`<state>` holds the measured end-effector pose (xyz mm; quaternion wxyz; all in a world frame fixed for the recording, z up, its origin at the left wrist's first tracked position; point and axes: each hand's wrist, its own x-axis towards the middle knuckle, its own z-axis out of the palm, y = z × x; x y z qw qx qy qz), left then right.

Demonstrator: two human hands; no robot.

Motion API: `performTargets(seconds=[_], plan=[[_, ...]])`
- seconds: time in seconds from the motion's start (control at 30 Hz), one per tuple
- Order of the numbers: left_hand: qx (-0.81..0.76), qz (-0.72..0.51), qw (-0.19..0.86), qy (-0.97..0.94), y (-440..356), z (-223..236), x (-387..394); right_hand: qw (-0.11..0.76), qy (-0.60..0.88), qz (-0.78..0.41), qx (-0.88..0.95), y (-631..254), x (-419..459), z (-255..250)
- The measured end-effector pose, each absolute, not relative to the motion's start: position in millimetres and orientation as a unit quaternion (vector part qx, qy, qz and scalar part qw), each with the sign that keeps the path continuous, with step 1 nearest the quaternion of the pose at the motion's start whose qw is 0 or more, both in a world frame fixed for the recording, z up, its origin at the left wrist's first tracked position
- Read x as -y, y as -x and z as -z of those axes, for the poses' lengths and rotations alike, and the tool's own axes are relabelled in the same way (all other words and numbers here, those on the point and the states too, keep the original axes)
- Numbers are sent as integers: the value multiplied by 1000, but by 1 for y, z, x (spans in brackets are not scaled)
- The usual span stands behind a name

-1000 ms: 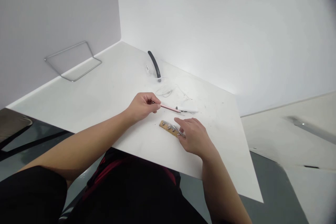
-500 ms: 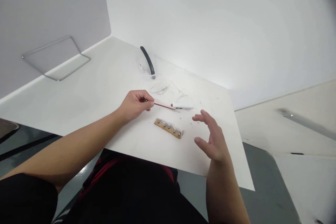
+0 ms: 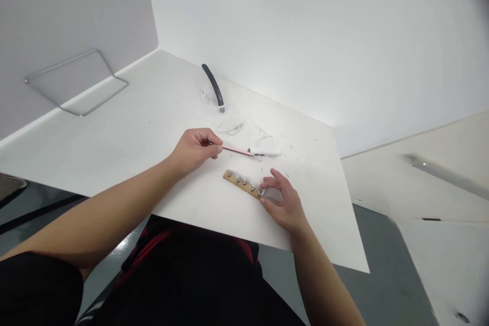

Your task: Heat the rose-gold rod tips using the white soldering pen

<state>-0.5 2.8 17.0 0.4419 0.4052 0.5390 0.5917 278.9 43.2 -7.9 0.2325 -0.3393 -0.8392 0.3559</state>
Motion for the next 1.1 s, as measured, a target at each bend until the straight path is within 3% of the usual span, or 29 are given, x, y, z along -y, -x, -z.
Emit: performTargets(seconds=[0.27,0.53,1.1], plan=[[-542,-591,436,-408,0,-17,-3,190,364,-346,844,-279,-44,11],[-543,-587,442,-406,-1,-19,-2,238,381,-363,816,-275,-44,17],[-537,-584,445,-415,0,-12,-2,234,405,-376,800,-269,-41,13]])
